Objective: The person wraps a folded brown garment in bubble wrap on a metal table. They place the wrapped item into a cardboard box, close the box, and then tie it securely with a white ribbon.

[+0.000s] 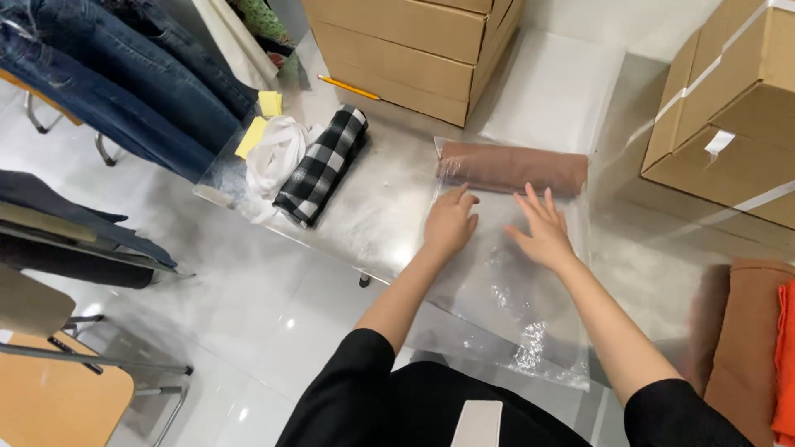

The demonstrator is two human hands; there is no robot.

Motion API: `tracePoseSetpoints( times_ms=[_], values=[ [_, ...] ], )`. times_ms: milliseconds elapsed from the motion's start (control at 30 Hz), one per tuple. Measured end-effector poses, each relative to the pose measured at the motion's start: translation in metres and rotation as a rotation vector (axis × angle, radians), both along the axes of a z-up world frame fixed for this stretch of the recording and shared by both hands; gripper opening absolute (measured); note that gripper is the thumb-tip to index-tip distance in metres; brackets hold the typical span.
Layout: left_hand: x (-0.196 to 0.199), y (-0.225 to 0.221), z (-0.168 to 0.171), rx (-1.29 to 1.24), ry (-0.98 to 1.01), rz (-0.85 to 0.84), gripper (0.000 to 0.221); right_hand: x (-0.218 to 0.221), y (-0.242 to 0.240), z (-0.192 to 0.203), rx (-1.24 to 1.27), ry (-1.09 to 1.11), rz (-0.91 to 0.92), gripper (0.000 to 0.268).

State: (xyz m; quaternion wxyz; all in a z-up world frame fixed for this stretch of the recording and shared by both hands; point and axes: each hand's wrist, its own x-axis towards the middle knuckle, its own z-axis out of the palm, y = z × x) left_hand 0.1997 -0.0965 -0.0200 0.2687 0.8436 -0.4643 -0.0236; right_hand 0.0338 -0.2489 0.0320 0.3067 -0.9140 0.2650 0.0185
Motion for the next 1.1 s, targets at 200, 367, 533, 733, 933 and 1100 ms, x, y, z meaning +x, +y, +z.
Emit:
tracePoseSetpoints(
  times_ms=[200,367,533,733,933,1100],
  values=[
    [0.000,-0.026,0.021,-0.008,-0.094,0.012,0.065,0.051,0.014,0.007,-0.122,0.023,-0.052,0.066],
    [0.013,-0.033,-0.008,0.098,-0.083,-0.002,0.081,0.070,-0.017,-0.013,-0.183,0.125,-0.092,0.069],
    [0.008,-0.006,-0.009,0.174,-0.041,-0.049,0.085,0.060,0.006,-0.019,-0.116,0.198,-0.158,0.068],
    [0.011,0.015,-0.004,0.444,0.110,-0.068,0.075,0.043,0.032,-0.045,-0.099,0.226,-0.214,0.065],
    [0.020,0.017,-0.012,0.514,0.124,-0.102,0.077,0.049,0.051,-0.077,-0.448,0.186,-0.171,0.061],
    [0.041,0.007,-0.025,0.513,0.023,-0.139,0.068,0.091,0.060,-0.083,-0.337,0.040,-0.061,0.052]
  ],
)
